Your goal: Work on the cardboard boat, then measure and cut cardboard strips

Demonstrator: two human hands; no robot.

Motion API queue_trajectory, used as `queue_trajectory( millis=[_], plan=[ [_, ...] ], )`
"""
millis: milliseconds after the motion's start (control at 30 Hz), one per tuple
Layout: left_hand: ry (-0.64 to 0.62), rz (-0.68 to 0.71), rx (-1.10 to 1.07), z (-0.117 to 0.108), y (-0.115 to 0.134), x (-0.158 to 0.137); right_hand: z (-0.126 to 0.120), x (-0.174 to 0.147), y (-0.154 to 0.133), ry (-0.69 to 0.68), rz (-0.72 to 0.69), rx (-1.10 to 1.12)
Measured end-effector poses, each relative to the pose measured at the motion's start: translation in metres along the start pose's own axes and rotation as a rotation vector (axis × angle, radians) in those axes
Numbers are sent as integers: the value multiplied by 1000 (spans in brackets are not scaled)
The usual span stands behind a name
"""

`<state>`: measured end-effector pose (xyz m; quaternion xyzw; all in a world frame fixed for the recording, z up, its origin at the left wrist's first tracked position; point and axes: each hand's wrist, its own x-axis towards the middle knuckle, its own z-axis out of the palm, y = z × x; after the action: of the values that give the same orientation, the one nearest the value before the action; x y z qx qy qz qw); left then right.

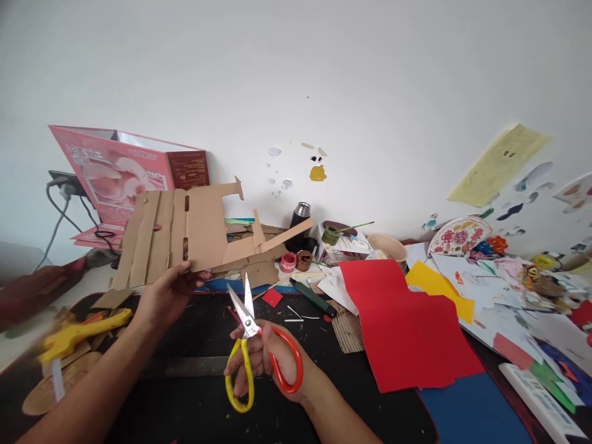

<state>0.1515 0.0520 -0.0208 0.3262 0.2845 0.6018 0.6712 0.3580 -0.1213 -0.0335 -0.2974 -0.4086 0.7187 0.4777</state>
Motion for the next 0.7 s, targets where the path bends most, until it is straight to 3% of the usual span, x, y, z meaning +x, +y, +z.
queue_trajectory(
  millis=[200,400,700],
  plan=[
    [14,85,26,3,2,-6,9,19,2,177,-64,-227],
    [6,205,48,14,4,-17,23,43,1,310,-111,-289],
    [14,271,118,16,3,-24,20,68,1,324,-174,-362]
  ],
)
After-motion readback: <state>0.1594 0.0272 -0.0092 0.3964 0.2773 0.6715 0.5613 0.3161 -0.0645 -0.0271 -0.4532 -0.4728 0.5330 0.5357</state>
